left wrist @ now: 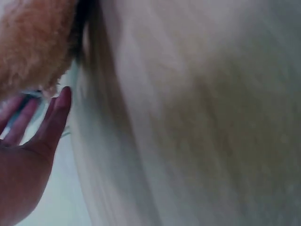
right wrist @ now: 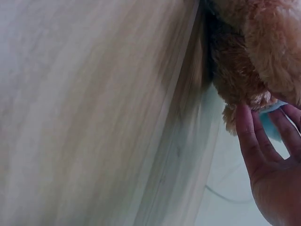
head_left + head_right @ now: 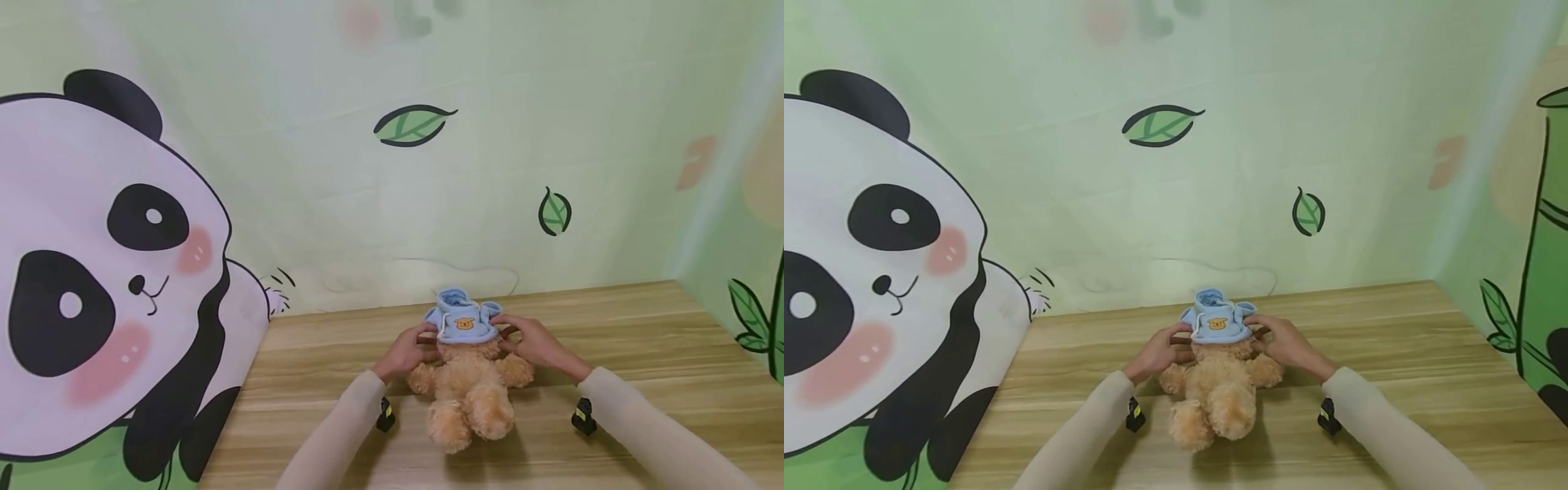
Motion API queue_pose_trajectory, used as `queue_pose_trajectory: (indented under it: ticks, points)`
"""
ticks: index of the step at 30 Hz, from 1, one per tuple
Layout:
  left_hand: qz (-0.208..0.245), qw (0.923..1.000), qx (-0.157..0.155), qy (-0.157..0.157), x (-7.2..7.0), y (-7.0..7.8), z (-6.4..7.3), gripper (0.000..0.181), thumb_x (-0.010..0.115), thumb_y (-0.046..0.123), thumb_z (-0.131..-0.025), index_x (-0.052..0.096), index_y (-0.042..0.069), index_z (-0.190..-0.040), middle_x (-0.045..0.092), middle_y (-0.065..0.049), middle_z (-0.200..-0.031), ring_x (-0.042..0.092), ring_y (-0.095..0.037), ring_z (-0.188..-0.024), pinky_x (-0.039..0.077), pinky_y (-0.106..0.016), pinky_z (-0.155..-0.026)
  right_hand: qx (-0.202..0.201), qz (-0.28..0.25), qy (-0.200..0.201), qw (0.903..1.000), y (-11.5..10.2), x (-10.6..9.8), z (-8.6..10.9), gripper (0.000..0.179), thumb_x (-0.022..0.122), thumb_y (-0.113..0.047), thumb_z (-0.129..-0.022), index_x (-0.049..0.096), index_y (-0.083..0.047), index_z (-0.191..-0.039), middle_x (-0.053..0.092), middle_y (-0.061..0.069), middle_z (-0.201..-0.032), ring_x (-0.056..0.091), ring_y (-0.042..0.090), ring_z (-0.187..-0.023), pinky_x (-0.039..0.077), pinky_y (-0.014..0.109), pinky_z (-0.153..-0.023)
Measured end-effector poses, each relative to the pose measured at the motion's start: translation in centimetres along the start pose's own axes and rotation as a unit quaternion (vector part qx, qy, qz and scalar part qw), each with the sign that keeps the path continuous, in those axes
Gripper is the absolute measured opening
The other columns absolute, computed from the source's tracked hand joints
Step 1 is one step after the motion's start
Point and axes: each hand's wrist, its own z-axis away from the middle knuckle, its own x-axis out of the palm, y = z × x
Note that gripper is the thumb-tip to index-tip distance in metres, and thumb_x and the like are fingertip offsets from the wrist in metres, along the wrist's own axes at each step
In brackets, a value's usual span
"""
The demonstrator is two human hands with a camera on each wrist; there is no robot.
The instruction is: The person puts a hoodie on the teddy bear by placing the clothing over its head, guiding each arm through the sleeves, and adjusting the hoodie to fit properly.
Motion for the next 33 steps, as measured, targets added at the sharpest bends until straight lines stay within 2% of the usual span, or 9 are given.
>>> queue_pose_trajectory:
  ticks: [3, 8, 13, 19, 23, 26, 29, 33]
  points:
    - [-0.008, 0.9997, 0.024, -0.004, 0.1, -0.3, -0.1, 0.053, 0.072, -0.001, -0.085, 0.055, 0.01, -0.133, 0.054, -0.016, -0.141, 0.056, -0.037, -0.126, 0.051, -0.044, -0.099, 0.002, -0.004, -0.013, 0.9999, 0.1, 0.0, -0.1, 0.042, 0.07, -0.002, -0.087, 0.059, -0.002, -0.128, 0.06, 0.025, -0.129, 0.068, 0.036, -0.101, 0.056, 0.034, -0.073]
    - [-0.039, 0.9984, 0.027, -0.032, 0.1, -0.3, -0.2, 0.067, 0.07, -0.003, -0.086, 0.044, 0.014, -0.146, 0.048, -0.016, -0.147, 0.053, -0.037, -0.128, 0.052, -0.043, -0.097, -0.017, -0.01, -0.029, 0.9994, 0.4, 0.1, -0.5, 0.046, 0.068, 0.002, -0.087, 0.056, 0.001, -0.131, 0.057, 0.028, -0.132, 0.067, 0.038, -0.102, 0.057, 0.038, -0.078]
    - [-0.089, 0.9942, 0.053, -0.027, 0.3, -0.1, -0.6, 0.06, 0.071, -0.004, -0.085, 0.049, 0.014, -0.139, 0.052, -0.015, -0.143, 0.049, -0.032, -0.133, 0.047, -0.045, -0.104, -0.032, -0.03, -0.059, 0.9973, 0.9, 0.1, -0.8, 0.048, 0.063, 0.008, -0.087, 0.053, 0.002, -0.134, 0.056, 0.03, -0.133, 0.065, 0.037, -0.103, 0.055, 0.042, -0.083]
    - [-0.104, 0.9922, 0.052, -0.047, 0.6, 0.2, -1.0, 0.058, 0.069, -0.004, -0.086, 0.046, 0.014, -0.136, 0.054, -0.014, -0.143, 0.051, -0.03, -0.132, 0.052, -0.036, -0.097, -0.056, -0.039, -0.078, 0.9946, 1.7, 0.2, -1.0, 0.048, 0.059, 0.016, -0.085, 0.05, 0.002, -0.13, 0.054, 0.032, -0.132, 0.063, 0.036, -0.102, 0.054, 0.042, -0.083]
    - [-0.116, 0.9893, 0.069, -0.055, 0.7, 0.4, -1.2, 0.06, 0.067, -0.007, -0.086, 0.041, 0.01, -0.137, 0.052, -0.017, -0.144, 0.05, -0.031, -0.133, 0.051, -0.038, -0.1, -0.064, -0.033, -0.082, 0.994, 1.8, 0.3, -1.2, 0.05, 0.06, 0.018, -0.083, 0.048, 0.002, -0.129, 0.054, 0.032, -0.132, 0.062, 0.041, -0.106, 0.054, 0.046, -0.085]
    - [-0.122, 0.9874, 0.079, -0.063, 0.8, 0.4, -1.3, 0.063, 0.064, -0.009, -0.085, 0.037, 0.007, -0.139, 0.05, -0.019, -0.145, 0.049, -0.034, -0.134, 0.048, -0.041, -0.103, -0.063, -0.018, -0.085, 0.9942, 1.7, 0.3, -1.4, 0.05, 0.06, 0.017, -0.082, 0.048, 0.002, -0.129, 0.056, 0.032, -0.13, 0.063, 0.037, -0.101, 0.055, 0.04, -0.081]
    - [-0.138, 0.985, 0.078, -0.069, 0.7, 0.2, -1.3, 0.065, 0.063, -0.009, -0.085, 0.034, 0.007, -0.141, 0.048, -0.02, -0.146, 0.049, -0.034, -0.134, 0.046, -0.042, -0.106, -0.051, 0.005, -0.085, 0.9951, 1.5, 0.3, -1.6, 0.049, 0.06, 0.015, -0.084, 0.049, 0.0, -0.129, 0.058, 0.03, -0.129, 0.064, 0.024, -0.089, 0.052, 0.029, -0.072]
    - [-0.154, 0.9835, 0.075, -0.058, 0.8, 0.2, -1.4, 0.064, 0.065, -0.008, -0.083, 0.038, 0.008, -0.139, 0.048, -0.018, -0.145, 0.05, -0.034, -0.131, 0.048, -0.04, -0.102, -0.037, 0.026, -0.084, 0.9955, 1.5, 0.4, -1.7, 0.046, 0.06, 0.014, -0.084, 0.051, 0.001, -0.127, 0.058, 0.029, -0.128, 0.061, 0.014, -0.08, 0.047, 0.023, -0.066]
